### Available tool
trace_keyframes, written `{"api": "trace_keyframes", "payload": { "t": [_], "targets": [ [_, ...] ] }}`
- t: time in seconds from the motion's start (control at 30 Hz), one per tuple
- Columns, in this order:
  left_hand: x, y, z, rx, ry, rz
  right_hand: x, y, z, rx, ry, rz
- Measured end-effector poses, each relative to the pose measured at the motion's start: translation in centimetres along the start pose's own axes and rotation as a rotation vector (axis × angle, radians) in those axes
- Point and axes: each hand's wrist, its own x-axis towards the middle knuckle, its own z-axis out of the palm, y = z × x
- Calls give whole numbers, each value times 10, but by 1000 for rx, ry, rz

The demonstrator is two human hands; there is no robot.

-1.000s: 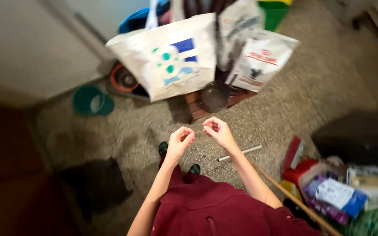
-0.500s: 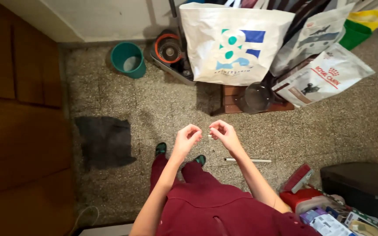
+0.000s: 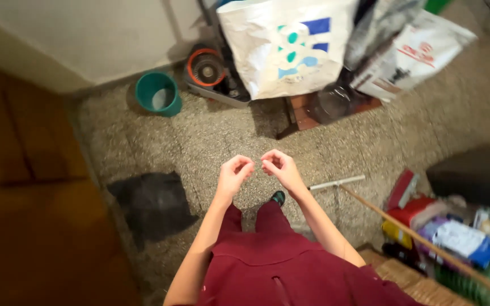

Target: Cleaning a bathroom sink with a sponge and cleaning liquid.

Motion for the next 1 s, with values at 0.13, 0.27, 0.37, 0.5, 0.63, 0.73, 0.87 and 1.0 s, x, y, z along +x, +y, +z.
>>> {"api": "trace_keyframes", "payload": {
  "t": [0.13,0.27,0.37,0.5,0.63,0.73,0.87,1.0],
  "targets": [
    [12,4,6,-11,-141,-8,-16,0,-4,45,116,-18],
    [28,10,40,67,-250,-42,-35,1,-35,93,242,-41],
    [44,7,83,80,-355,-63,-59,4,-73,120,372,-56],
    [67,2,159,108,-500,-94,-93,7,-133,165,547,-40],
    [87,-11,245,147,-629,-108,-128,16,-202,197,678,-22],
    [106,-24,312,153,-727,-114,-151,25,-258,209,757,-32],
    [125,-42,388,144,-776,-100,-185,33,-322,223,814,-44],
    [161,-47,451,140,-764,-147,-193,38,-388,285,876,-34]
  ]
}}
